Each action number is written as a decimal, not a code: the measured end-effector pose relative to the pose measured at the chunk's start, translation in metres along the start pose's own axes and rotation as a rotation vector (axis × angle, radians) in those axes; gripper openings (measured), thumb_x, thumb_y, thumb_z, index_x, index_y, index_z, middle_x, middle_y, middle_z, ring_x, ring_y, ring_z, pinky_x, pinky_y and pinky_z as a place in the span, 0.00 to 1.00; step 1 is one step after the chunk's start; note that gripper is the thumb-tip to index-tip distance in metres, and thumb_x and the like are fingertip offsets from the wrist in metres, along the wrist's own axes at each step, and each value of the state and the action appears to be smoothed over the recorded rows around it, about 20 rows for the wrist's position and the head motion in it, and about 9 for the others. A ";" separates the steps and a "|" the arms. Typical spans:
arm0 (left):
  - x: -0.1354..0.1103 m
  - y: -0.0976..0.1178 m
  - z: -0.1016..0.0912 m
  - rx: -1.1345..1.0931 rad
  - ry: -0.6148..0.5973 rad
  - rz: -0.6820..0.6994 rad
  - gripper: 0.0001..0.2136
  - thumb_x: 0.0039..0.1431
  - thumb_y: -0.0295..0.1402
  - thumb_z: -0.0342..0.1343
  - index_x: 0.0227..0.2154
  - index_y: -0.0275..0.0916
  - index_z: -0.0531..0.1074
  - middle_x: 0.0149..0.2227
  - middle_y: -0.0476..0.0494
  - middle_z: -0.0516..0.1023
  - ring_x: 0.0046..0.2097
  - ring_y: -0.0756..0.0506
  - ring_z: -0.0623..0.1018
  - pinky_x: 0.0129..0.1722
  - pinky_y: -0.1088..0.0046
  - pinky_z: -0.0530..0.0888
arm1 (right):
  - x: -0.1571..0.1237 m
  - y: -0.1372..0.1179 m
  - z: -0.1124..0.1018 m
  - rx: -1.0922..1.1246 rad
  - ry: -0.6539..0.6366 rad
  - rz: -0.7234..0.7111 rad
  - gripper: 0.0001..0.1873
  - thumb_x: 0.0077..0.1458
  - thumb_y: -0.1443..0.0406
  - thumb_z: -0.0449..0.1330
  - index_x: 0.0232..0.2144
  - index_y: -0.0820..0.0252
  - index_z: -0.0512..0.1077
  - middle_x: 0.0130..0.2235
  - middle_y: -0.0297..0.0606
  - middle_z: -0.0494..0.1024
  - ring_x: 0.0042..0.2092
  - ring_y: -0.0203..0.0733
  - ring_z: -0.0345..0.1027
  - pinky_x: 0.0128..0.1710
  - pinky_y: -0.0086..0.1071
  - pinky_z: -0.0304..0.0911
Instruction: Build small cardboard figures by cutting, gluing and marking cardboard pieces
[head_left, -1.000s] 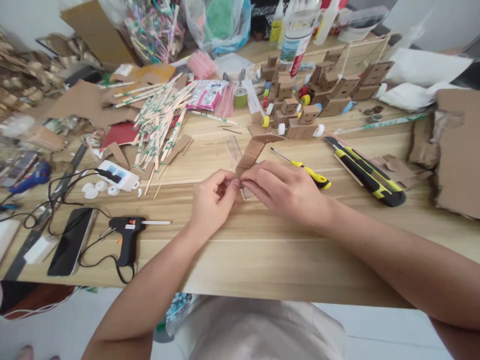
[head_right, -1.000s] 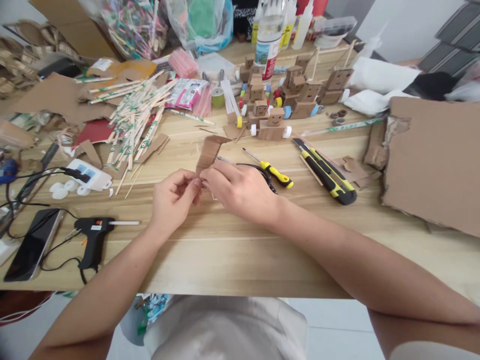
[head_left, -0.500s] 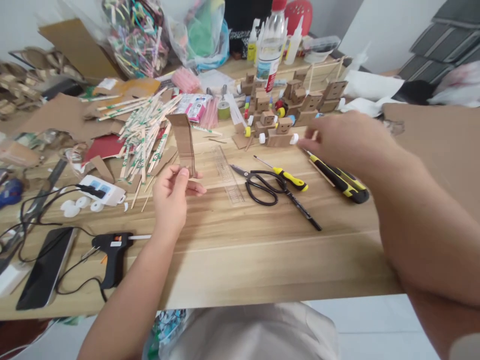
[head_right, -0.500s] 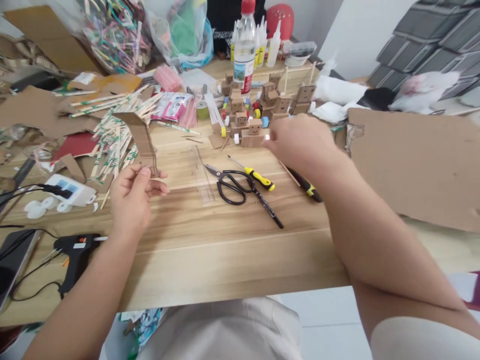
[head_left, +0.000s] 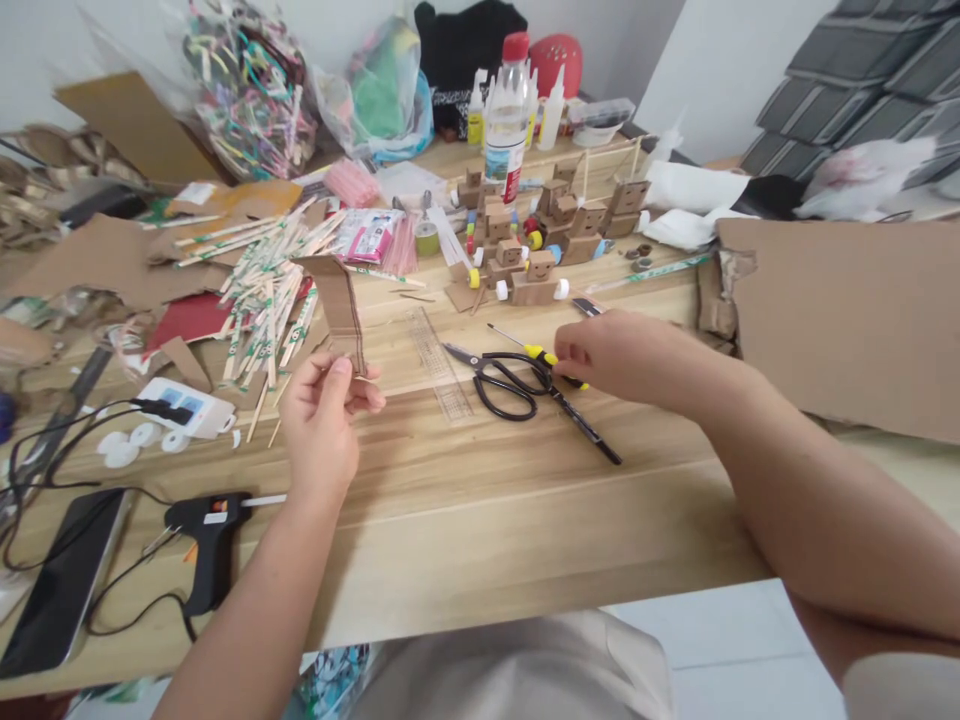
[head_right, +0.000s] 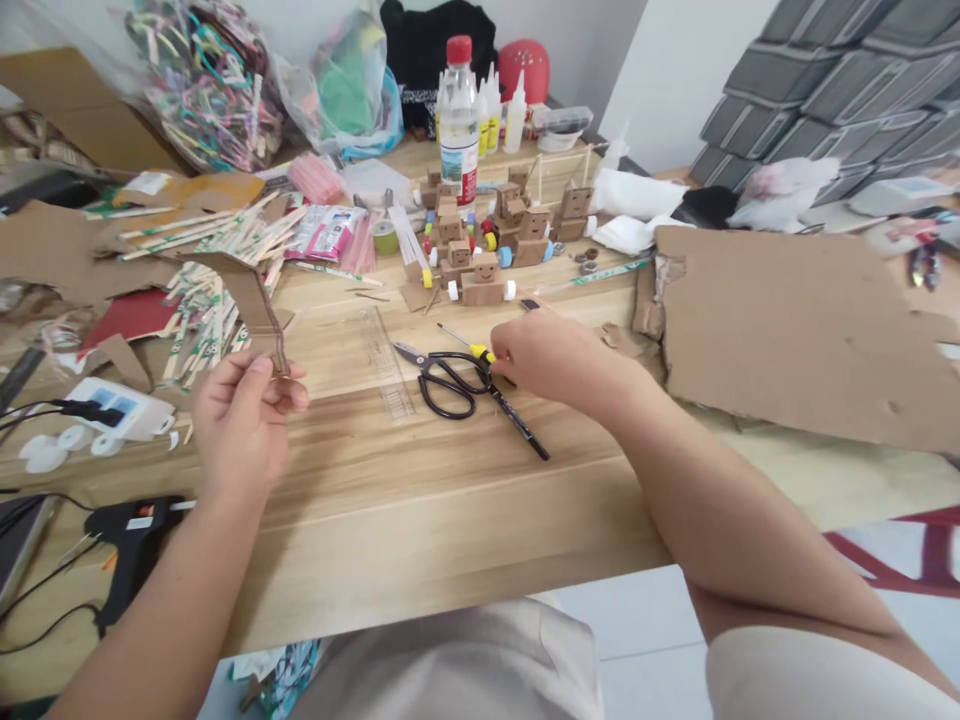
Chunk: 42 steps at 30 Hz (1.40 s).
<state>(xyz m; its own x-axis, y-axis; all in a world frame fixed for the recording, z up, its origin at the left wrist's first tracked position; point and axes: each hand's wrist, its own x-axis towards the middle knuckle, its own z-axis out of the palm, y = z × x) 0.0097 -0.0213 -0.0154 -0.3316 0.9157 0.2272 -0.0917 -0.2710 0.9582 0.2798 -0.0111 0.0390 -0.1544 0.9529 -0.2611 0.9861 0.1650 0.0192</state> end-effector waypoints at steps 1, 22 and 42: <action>0.000 0.000 0.000 0.002 0.002 0.001 0.16 0.45 0.43 0.72 0.26 0.41 0.70 0.22 0.53 0.79 0.17 0.52 0.74 0.16 0.79 0.69 | -0.001 -0.009 0.000 0.007 -0.007 -0.014 0.08 0.63 0.68 0.60 0.33 0.57 0.78 0.31 0.40 0.82 0.33 0.46 0.74 0.30 0.33 0.56; -0.006 -0.002 0.003 0.019 -0.095 -0.087 0.16 0.48 0.44 0.70 0.27 0.42 0.70 0.22 0.52 0.79 0.18 0.52 0.74 0.17 0.78 0.69 | 0.002 -0.038 0.031 0.307 0.265 -0.108 0.18 0.57 0.75 0.60 0.51 0.69 0.71 0.38 0.48 0.85 0.40 0.53 0.81 0.38 0.36 0.68; -0.016 0.001 0.006 0.050 -0.139 -0.054 0.20 0.52 0.52 0.69 0.26 0.42 0.68 0.23 0.50 0.80 0.17 0.52 0.76 0.16 0.78 0.70 | -0.008 -0.043 0.057 0.173 0.640 -0.538 0.12 0.70 0.59 0.53 0.46 0.59 0.72 0.34 0.45 0.83 0.33 0.49 0.76 0.30 0.35 0.62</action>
<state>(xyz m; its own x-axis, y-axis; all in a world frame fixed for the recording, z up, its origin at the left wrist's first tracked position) 0.0210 -0.0342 -0.0173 -0.1938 0.9617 0.1937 -0.0582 -0.2084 0.9763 0.2422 -0.0405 -0.0146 -0.5578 0.7248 0.4045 0.7561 0.6447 -0.1124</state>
